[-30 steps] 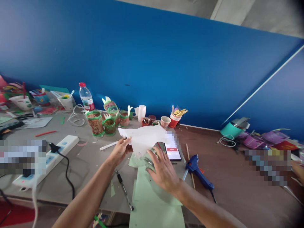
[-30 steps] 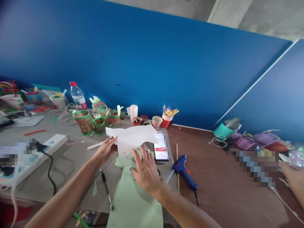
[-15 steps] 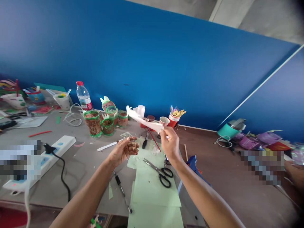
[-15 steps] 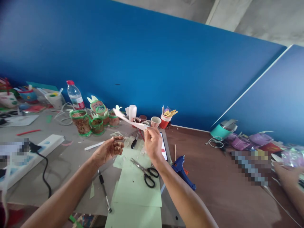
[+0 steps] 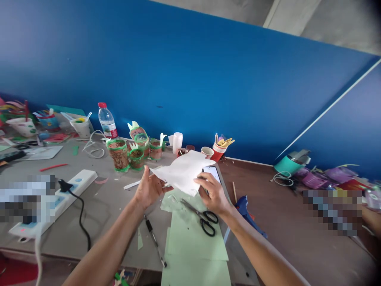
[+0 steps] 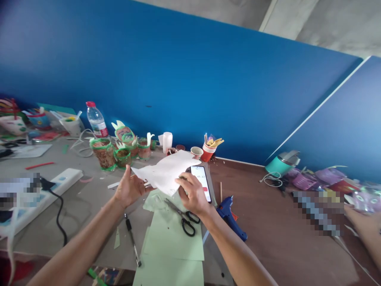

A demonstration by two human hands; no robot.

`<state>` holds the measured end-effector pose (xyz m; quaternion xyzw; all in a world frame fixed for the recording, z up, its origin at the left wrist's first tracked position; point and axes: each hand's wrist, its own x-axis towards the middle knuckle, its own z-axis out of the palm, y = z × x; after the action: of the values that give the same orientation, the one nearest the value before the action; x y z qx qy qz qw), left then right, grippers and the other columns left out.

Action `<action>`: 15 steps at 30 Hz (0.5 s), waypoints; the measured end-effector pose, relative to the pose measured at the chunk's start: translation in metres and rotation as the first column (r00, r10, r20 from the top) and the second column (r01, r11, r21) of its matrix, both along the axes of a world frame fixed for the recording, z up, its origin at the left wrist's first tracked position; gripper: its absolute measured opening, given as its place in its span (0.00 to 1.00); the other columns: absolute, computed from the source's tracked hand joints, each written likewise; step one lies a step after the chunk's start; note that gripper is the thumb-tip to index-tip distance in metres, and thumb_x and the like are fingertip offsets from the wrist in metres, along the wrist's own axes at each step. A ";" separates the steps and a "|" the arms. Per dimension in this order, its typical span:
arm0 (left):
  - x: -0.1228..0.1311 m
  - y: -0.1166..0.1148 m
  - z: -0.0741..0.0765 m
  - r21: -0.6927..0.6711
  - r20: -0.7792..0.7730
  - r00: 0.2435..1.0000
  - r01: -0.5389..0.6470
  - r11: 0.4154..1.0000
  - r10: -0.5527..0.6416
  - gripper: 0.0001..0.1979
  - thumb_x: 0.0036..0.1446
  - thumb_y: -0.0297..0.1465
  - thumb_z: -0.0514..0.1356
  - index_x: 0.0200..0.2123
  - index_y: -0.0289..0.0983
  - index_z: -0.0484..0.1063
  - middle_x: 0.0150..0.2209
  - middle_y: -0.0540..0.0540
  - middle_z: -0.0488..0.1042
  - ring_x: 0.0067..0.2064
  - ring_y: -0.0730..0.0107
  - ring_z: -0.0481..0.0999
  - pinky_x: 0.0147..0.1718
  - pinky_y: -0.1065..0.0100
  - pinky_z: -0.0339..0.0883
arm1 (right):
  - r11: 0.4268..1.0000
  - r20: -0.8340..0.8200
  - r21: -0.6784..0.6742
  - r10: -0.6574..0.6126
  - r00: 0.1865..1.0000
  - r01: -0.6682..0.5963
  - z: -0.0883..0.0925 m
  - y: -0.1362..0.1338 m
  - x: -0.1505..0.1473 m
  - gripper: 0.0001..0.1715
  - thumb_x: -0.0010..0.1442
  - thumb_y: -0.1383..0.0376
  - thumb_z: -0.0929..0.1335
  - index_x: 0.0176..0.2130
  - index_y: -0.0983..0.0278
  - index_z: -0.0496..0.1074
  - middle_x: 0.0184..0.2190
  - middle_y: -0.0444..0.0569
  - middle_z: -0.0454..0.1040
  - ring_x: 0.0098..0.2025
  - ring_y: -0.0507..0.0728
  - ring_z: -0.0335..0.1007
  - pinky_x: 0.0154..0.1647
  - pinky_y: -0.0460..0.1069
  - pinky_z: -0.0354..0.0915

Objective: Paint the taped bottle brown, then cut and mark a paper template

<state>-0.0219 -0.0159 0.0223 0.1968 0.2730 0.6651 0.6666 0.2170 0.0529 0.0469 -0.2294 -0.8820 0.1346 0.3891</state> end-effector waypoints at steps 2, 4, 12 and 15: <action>-0.005 0.000 -0.001 -0.030 -0.018 1.000 -0.006 1.000 0.006 0.33 0.51 0.57 0.55 0.44 0.34 0.74 0.41 0.38 0.79 0.38 0.56 0.78 0.36 0.58 0.72 | 1.000 0.042 -0.006 -0.008 0.999 0.009 -0.010 -0.001 0.011 0.17 0.58 0.71 0.61 0.44 0.62 0.72 0.47 0.58 0.70 0.48 0.60 0.69 0.48 0.55 0.67; -0.006 0.001 -0.005 -0.065 -0.065 0.997 0.031 0.997 -0.036 0.31 0.50 0.55 0.58 0.43 0.33 0.75 0.40 0.38 0.79 0.39 0.55 0.78 0.36 0.60 0.72 | 0.999 0.051 -0.008 -0.034 0.998 0.034 -0.019 -0.001 0.021 0.18 0.58 0.72 0.60 0.45 0.62 0.72 0.50 0.58 0.69 0.51 0.61 0.68 0.50 0.57 0.67; 0.005 0.005 -0.018 -0.072 -0.276 0.953 0.107 0.992 -0.123 0.16 0.43 0.26 0.71 0.37 0.37 0.74 0.32 0.50 0.76 0.31 0.71 0.76 0.32 0.71 0.71 | 0.995 0.017 0.087 -0.051 0.999 0.050 -0.036 0.002 0.038 0.28 0.53 0.70 0.67 0.54 0.63 0.66 0.63 0.60 0.54 0.64 0.68 0.53 0.58 0.64 0.61; 0.007 0.003 -0.017 -0.032 -0.299 0.952 0.057 0.998 -0.064 0.15 0.41 0.26 0.71 0.33 0.37 0.72 0.30 0.52 0.74 0.30 0.74 0.74 0.30 0.74 0.69 | 0.991 -0.097 0.117 -0.053 0.994 0.065 -0.042 0.005 0.037 0.33 0.54 0.71 0.67 0.58 0.60 0.63 0.64 0.58 0.52 0.64 0.69 0.53 0.57 0.64 0.63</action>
<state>-0.0145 -0.0124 0.0050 0.2959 0.3726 0.6036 0.6397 0.2536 0.0576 0.0051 -0.2251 -0.8621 0.0804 0.4468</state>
